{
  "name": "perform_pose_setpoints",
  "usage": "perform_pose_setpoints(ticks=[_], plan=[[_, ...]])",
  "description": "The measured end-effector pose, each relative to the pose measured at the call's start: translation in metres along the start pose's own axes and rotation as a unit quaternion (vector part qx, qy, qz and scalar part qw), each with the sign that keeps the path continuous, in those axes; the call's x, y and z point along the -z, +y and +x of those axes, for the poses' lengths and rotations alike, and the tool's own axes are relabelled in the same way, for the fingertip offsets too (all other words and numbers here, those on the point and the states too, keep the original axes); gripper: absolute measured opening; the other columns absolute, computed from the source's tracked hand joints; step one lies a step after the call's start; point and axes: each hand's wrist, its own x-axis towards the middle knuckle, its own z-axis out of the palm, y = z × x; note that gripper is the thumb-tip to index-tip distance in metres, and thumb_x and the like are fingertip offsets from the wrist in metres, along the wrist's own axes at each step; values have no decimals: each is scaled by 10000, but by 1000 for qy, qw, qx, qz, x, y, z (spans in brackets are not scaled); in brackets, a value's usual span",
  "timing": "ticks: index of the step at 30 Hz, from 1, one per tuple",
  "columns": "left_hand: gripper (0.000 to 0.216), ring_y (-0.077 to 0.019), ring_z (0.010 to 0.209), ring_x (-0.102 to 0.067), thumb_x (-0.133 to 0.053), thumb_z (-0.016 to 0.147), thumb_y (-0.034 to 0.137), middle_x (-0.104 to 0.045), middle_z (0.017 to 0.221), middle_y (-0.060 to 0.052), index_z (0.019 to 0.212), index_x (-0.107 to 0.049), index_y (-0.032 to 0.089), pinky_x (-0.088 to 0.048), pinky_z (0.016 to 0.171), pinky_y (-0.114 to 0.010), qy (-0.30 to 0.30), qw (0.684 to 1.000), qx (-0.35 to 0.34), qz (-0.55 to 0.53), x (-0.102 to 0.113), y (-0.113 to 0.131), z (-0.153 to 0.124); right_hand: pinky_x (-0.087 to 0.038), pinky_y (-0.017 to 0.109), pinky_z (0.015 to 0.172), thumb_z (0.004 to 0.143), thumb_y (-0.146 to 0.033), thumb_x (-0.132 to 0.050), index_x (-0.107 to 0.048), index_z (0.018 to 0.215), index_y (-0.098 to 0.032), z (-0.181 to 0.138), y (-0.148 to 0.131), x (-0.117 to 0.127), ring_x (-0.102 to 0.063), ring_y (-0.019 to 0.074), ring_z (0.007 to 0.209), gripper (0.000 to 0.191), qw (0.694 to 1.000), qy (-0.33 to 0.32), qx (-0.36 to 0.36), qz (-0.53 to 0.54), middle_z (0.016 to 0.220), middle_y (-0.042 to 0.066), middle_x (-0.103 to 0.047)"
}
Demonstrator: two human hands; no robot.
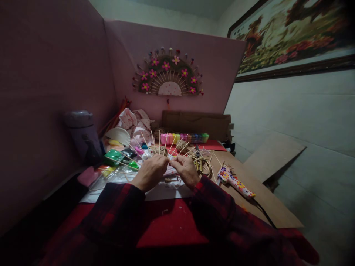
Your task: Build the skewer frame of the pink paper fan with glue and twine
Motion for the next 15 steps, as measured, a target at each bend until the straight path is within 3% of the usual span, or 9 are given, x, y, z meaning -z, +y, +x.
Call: perform_pose_setpoints(ticks=[6, 11, 15], plan=[[147, -96, 512, -486, -498, 742, 100, -598, 578, 8, 676, -615, 161, -370, 521, -221, 50, 981, 106, -152, 5, 1, 5, -302, 222, 456, 708, -343, -570, -611, 634, -154, 0, -1, -1, -393, 89, 466, 208, 998, -5, -13, 64, 513, -32, -502], [153, -104, 556, -524, -534, 767, 170, -670, 723, -28, 851, -662, 156, -390, 523, -222, 55, 974, 98, -199, 6, -3, 3, -316, 224, 467, 699, -315, -565, -579, 606, -164, 0, 2, -1, -409, 94, 474, 177, 999, 9, 4, 45, 508, -33, -485], [101, -104, 552, -508, -574, 772, 216, -649, 670, -14, 772, -659, 162, -390, 536, -225, 53, 969, 104, -219, 4, -7, 0, -304, 219, 461, 704, -297, -552, -574, 604, -172, 0, 5, -2, -403, 95, 477, 161, 1000, -2, 16, 8, 501, -38, -465]])
